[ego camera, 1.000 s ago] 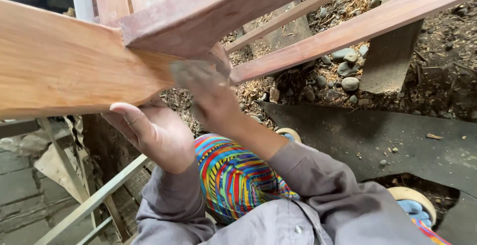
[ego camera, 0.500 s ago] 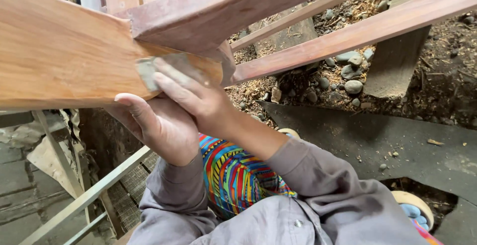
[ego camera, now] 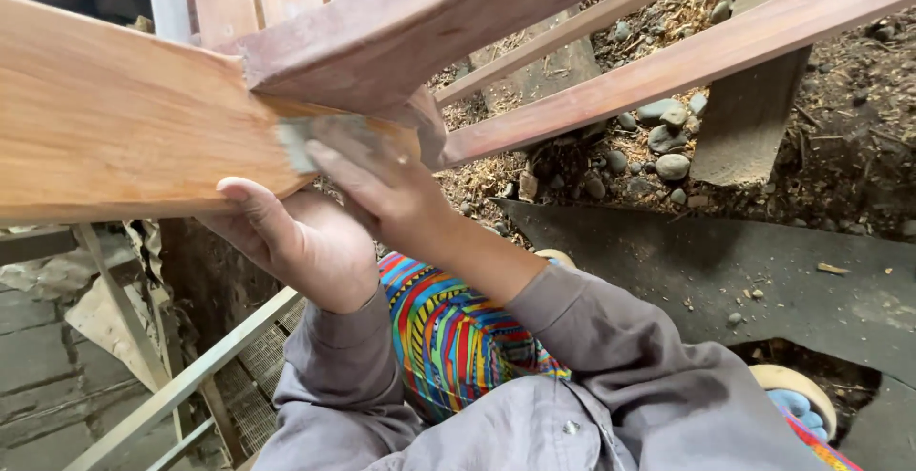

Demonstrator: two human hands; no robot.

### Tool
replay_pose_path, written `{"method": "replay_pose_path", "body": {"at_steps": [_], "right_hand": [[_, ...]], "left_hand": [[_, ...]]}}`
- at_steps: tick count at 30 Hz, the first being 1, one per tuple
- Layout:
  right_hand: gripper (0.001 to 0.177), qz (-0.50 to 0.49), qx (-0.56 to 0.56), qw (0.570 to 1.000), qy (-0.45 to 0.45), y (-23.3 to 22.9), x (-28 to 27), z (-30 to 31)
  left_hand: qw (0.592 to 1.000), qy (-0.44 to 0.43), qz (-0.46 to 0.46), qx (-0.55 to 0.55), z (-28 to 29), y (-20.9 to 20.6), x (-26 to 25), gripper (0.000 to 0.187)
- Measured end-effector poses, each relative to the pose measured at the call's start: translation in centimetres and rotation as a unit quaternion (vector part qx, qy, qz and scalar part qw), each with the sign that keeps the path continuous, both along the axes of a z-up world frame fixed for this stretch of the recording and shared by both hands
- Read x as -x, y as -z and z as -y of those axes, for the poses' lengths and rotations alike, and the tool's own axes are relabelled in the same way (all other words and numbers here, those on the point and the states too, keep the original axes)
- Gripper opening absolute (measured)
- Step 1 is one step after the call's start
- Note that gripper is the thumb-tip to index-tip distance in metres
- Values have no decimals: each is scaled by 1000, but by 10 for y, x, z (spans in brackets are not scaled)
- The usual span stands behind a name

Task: Sanding a wooden chair with sandpaper to smooth the surface

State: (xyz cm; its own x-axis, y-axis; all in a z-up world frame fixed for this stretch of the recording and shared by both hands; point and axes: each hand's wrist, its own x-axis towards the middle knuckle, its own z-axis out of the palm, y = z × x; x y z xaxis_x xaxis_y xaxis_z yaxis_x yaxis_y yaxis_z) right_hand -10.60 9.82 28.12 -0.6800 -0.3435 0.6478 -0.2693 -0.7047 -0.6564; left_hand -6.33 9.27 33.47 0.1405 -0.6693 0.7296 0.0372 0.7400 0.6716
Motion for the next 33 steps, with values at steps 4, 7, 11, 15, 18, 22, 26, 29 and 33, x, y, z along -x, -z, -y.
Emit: {"method": "replay_pose_path", "body": {"at_steps": [4, 7, 11, 15, 18, 22, 26, 29, 33], "right_hand": [[32, -11, -24, 1000, -2, 48, 2, 1], [31, -16, -37, 999, 2, 35, 10, -4], [37, -13, -5, 999, -39, 4, 4, -11], [34, -22, -34, 999, -29, 37, 8, -8], [39, -27, -49, 998, -19, 49, 9, -9], [40, -61, -47, 995, -59, -4, 6, -3], [42, -122, 7, 985, -119, -11, 17, 8], [36, -96, -59, 994, 12, 34, 9, 8], [31, -33, -57, 997, -27, 24, 12, -3]], "left_hand": [[1000, -8, 27, 10, 11, 2, -22, 40], [1000, -2, 9, 6, 8, 1, -18, 38], [999, -29, 18, 3, -3, -9, 9, 35], [1000, 3, -11, 9, 7, 0, -18, 39], [1000, 20, -15, 2, 6, -2, -15, 38], [1000, 29, -11, 2, -1, -3, -5, 31], [999, -43, -10, 6, -3, -13, 21, 33], [998, -38, 54, 23, 2, -16, -5, 32], [994, -48, 90, 30, 9, -15, -12, 47]]}}
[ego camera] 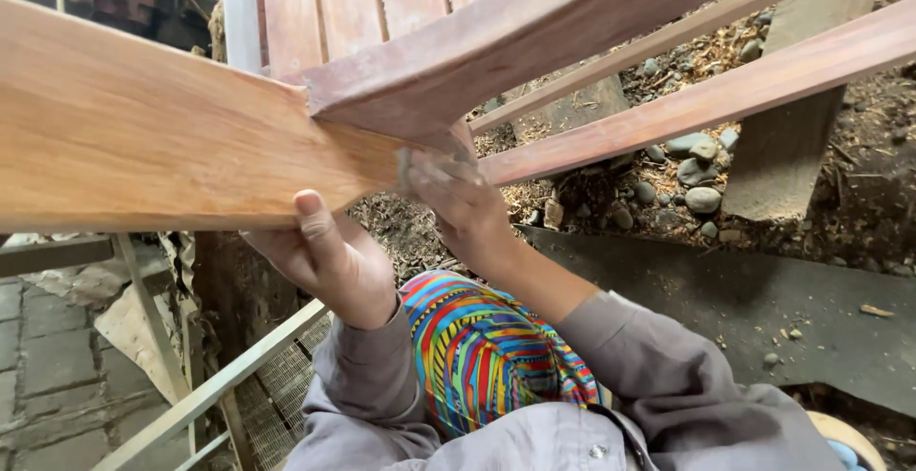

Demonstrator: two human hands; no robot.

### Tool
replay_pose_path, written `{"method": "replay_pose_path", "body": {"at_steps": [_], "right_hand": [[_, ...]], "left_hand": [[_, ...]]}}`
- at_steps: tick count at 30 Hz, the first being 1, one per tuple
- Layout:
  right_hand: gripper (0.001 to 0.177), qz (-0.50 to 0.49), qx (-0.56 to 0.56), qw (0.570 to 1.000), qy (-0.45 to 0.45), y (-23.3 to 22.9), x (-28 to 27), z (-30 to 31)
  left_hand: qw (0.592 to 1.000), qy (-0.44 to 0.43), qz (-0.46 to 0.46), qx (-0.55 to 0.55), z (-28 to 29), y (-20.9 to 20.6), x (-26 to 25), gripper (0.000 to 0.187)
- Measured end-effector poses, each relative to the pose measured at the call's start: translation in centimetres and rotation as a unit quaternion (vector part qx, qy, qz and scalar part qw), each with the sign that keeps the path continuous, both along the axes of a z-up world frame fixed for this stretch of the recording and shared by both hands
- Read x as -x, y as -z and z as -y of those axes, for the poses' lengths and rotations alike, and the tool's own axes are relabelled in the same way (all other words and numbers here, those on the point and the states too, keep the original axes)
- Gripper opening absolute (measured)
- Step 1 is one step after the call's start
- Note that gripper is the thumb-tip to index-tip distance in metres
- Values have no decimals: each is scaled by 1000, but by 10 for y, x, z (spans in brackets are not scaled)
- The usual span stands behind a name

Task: Sanding a wooden chair with sandpaper to smooth the surface

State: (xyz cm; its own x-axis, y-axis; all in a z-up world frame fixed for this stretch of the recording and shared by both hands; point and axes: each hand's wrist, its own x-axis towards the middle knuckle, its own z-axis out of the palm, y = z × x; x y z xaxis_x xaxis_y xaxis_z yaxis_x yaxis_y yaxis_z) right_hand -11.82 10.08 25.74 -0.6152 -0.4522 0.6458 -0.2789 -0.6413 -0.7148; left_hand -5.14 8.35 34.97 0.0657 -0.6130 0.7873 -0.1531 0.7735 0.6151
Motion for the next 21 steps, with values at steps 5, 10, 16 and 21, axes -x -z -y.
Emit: {"method": "replay_pose_path", "body": {"at_steps": [5, 10, 16, 21], "right_hand": [[27, -19, 105, 990, -89, -55, 12, 13], [27, 51, 68, 996, -20, -18, 7, 6], [25, 60, 64, 996, 12, 10, 35, 11], [15, -15, 98, 986, 134, 16, 28, 52]], "left_hand": [[994, 97, -24, -36, -16, -16, 19, 19], [999, 21, -15, 23, 14, 16, -15, 57], [999, 36, -14, 23, 13, 20, -18, 57], [999, 38, -8, 20, 11, 16, -19, 65]]}}
